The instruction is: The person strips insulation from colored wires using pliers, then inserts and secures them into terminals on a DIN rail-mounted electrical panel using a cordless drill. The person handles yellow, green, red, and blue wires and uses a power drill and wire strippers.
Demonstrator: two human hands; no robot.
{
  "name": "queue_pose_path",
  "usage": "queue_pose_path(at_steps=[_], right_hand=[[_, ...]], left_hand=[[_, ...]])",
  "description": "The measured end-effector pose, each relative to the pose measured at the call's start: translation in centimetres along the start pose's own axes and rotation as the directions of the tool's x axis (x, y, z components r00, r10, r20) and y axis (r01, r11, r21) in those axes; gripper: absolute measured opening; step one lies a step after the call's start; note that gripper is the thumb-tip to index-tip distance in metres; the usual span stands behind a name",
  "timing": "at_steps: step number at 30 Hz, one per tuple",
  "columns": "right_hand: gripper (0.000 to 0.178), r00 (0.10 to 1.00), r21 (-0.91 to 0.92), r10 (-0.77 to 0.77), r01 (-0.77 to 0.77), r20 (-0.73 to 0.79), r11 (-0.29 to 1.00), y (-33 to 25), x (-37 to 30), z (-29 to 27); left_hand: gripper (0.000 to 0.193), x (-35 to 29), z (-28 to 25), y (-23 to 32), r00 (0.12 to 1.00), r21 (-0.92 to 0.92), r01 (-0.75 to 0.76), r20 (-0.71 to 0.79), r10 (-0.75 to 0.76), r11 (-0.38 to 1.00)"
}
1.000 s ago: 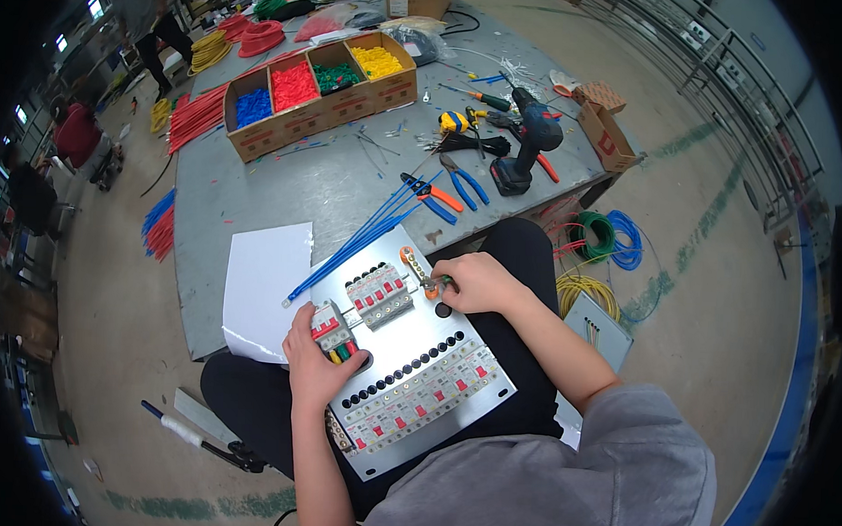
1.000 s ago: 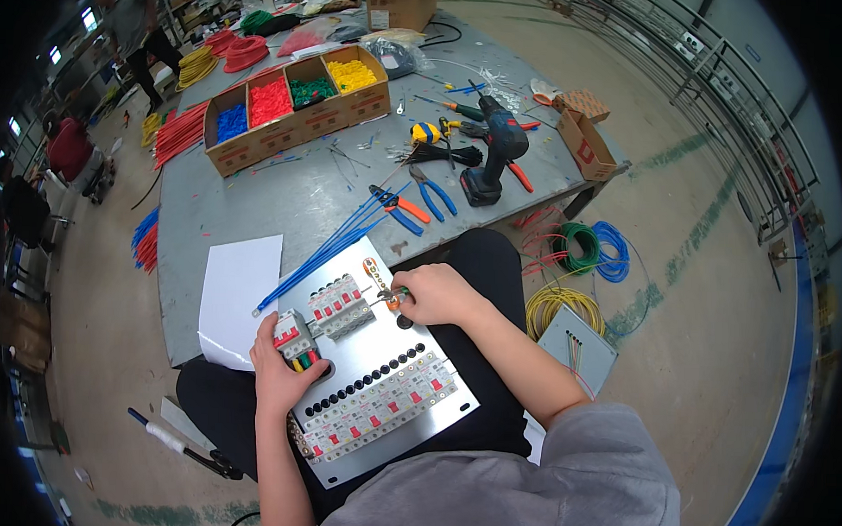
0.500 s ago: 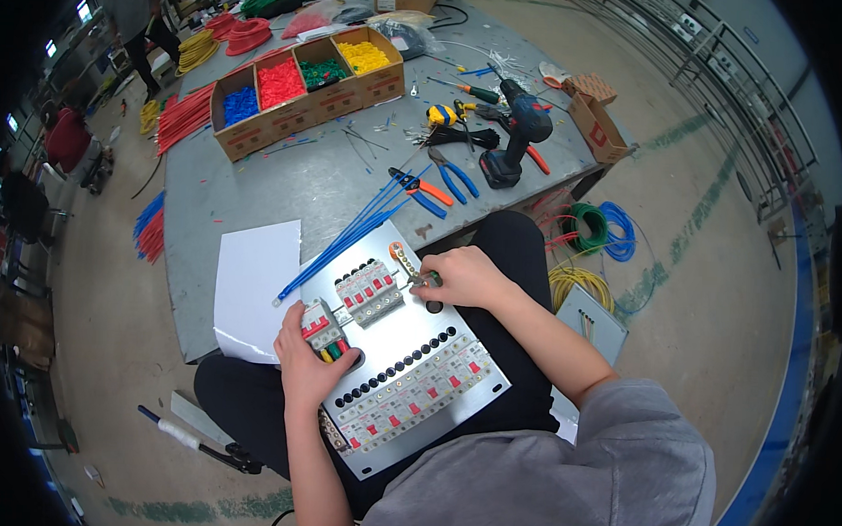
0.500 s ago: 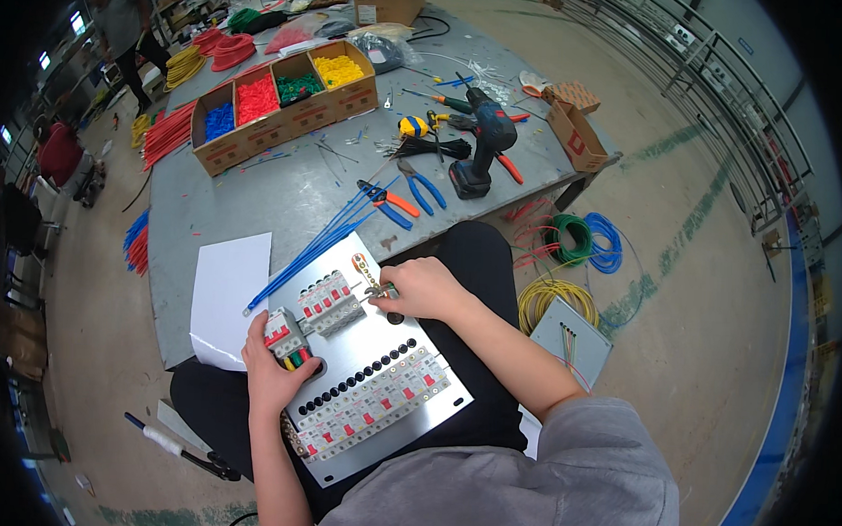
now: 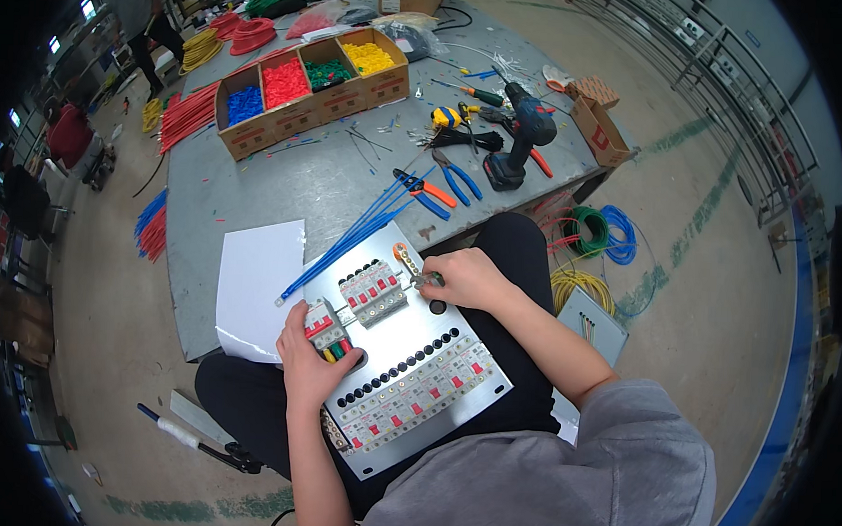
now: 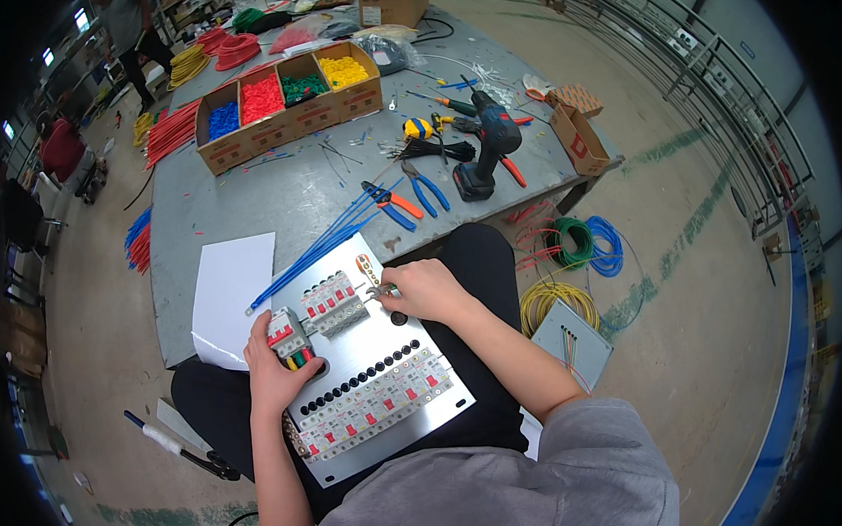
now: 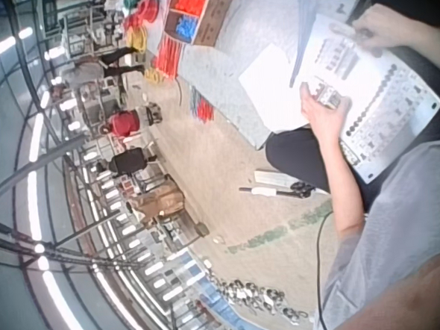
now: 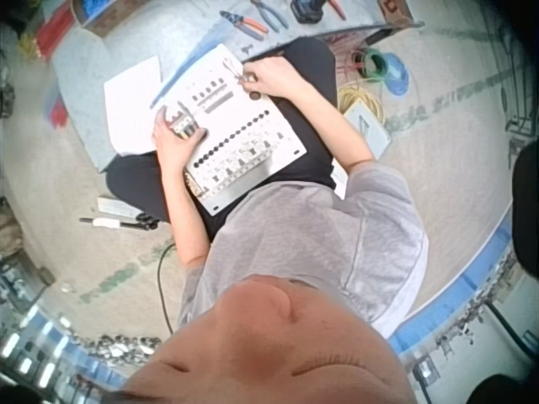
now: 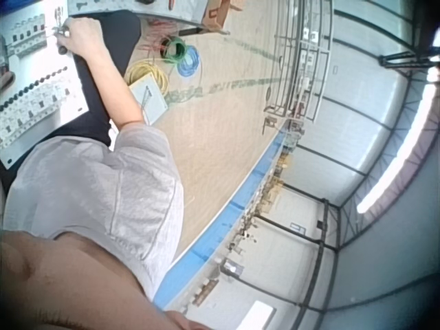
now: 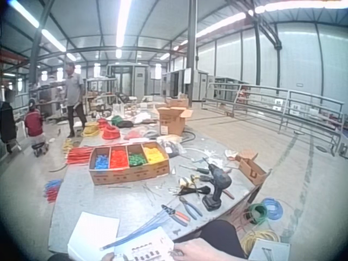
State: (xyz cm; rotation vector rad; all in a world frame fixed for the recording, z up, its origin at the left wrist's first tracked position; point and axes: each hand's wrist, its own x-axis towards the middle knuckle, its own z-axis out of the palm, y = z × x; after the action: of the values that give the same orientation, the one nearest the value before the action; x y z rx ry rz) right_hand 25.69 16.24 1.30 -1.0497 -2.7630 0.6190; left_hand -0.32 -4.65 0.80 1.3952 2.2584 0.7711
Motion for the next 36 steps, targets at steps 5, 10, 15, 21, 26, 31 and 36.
queue_pose_path(at_steps=[5, 10, 15, 21, 26, 31, 36], right_hand=[[0.029, 0.995, 0.026, -0.095, 0.094, 0.031, 0.995, 0.3, -0.1, -0.2], [0.025, 0.984, 0.055, -0.178, 0.176, 0.029, 0.983, 0.8, -0.3, 0.1], [0.024, 0.982, 0.152, -0.185, 0.178, 0.027, 0.972, 1.3, -0.2, 0.2], [0.022, 0.98, 0.303, -0.178, 0.143, 0.09, 0.942, 0.9, -0.1, 0.0], [0.021, 0.989, 0.191, -0.135, 0.122, 0.058, 0.974, 0.3, -0.1, 0.2], [0.02, 0.975, 0.075, -0.222, 0.223, -0.018, 0.972, 0.3, -0.4, 0.4], [0.018, 0.963, 0.026, -0.266, 0.267, -0.034, 0.963, 0.3, -0.5, 0.3]], left_hand=[[0.117, 0.0, -0.2, 0.3, 1.0, -0.001, 0.017, 0.007, -0.017, 1.0], [0.118, 0.0, -0.1, 0.1, 1.0, 0.006, 0.006, 0.008, -0.006, 1.0], [0.118, 0.1, 0.0, 0.0, 1.0, 0.021, 0.012, 0.014, -0.012, 1.0], [0.119, 0.0, -0.1, 0.0, 1.0, 0.027, 0.015, 0.018, -0.016, 1.0], [0.118, 0.1, -0.1, 0.0, 1.0, 0.023, -0.004, 0.014, 0.004, 1.0], [0.118, 0.0, -0.2, 0.0, 1.0, 0.004, 0.013, 0.018, -0.013, 1.0], [0.118, 0.0, -0.2, -0.2, 1.0, 0.014, -0.015, 0.007, 0.015, 1.0]])
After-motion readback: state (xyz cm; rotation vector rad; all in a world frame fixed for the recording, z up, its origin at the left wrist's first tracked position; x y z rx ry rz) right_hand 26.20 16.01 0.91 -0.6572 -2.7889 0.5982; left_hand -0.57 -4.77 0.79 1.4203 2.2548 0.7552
